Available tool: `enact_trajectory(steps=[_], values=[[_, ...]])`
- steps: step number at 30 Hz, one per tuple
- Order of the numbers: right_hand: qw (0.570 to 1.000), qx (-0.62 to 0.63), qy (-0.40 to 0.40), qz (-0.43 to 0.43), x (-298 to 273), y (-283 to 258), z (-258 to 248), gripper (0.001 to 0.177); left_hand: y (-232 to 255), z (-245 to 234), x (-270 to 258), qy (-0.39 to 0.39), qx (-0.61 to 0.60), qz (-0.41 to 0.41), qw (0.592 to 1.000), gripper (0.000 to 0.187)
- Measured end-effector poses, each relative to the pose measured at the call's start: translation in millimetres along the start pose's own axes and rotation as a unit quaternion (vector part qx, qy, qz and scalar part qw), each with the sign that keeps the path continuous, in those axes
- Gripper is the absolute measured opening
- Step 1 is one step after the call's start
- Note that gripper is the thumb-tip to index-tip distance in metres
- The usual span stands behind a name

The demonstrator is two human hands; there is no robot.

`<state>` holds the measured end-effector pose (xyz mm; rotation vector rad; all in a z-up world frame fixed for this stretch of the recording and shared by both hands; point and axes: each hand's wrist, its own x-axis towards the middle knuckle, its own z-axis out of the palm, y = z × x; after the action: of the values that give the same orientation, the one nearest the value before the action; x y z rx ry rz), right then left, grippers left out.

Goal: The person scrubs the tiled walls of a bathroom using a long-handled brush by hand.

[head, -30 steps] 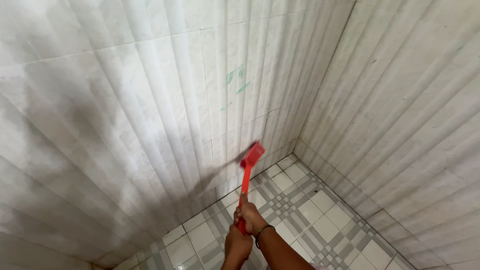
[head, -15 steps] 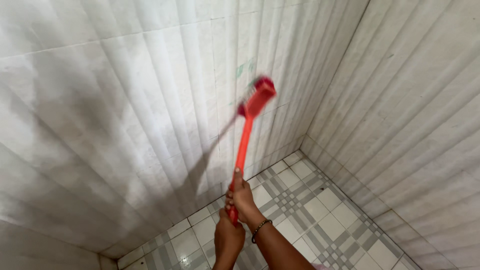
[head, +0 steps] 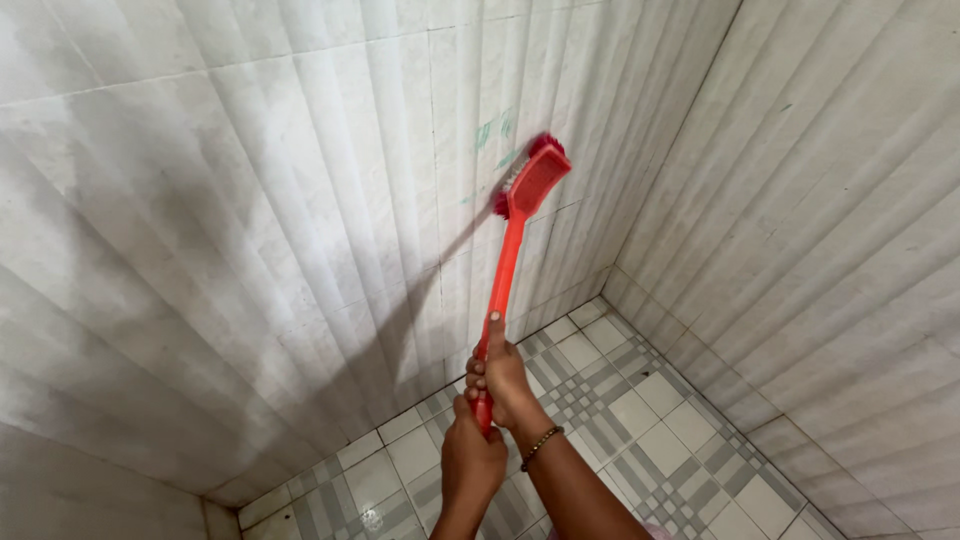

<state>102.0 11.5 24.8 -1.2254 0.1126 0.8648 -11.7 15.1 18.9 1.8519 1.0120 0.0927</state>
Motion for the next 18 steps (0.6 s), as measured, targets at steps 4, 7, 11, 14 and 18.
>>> enact_trajectory(steps=[4,7,11,14,18], values=[[0.998,-0.041,0.03,0.03,43,57,-20,0.064,-49,28,34,-0.009,0.019,-0.061,0.998,0.04],[0.991,0.019,0.036,0.125,67,84,-50,0.068,-62,46,41,-0.05,0.044,-0.045,0.997,0.05],[0.992,0.072,0.014,0.105,53,54,-33,0.066,-18,10,22,-0.064,0.031,-0.065,0.995,0.048],[0.997,0.066,0.004,0.047,15,10,-8,0.064,15,-20,-10,-0.053,0.031,-0.034,0.998,0.048],[0.999,0.028,-0.016,0.003,-5,-5,17,0.065,15,-26,-7,-0.003,0.015,-0.008,1.0,0.043]])
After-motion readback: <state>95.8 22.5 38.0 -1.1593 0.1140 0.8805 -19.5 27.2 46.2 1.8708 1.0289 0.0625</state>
